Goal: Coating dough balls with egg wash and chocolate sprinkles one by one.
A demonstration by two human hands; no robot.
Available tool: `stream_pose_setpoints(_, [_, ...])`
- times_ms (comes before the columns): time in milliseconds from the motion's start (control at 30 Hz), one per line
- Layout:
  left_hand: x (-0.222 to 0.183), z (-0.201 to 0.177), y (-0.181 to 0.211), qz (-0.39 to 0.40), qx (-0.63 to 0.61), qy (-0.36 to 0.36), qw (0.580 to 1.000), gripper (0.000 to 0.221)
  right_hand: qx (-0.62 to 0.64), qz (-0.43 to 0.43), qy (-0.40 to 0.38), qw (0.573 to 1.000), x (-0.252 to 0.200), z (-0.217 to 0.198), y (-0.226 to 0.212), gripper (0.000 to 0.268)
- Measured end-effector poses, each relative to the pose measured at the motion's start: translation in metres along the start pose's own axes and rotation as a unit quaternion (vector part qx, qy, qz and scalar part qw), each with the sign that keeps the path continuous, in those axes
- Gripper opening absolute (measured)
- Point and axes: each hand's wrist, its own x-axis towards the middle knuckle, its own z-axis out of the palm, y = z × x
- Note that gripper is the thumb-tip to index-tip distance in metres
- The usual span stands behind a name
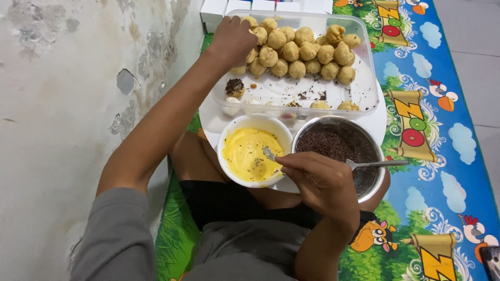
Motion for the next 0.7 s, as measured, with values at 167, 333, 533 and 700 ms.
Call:
stream_pose_setpoints(167, [-0.010, -0.007, -0.003, 0.019, -0.013, 0.041, 0.999, 0.019, -0.011, -0.006, -0.002, 1.000, 0.000, -0.003, 0.005, 0.026])
stream_pose_setpoints(333, [-0.009, -0.017, -0.014, 0.035, -0.068, 0.005, 0.997, 0.031, -0.008, 0.003, 0.002, 1.000, 0.001, -0.004, 0.004, 0.026])
stream_pose_setpoints(533, [-0.026, -0.052, -0.014, 0.036, -0.230, -0.027, 0.972, 0.037, -0.006, 0.000, -0.011, 1.000, -0.001, -0.002, 0.003, 0.022])
stream_pose_setpoints(700, [-0.057, -0.084, -0.004, -0.116, -0.386, -0.001, 0.915, 0.049, 0.002, -0.012, -0.002, 1.000, 0.001, 0.002, 0.001, 0.023])
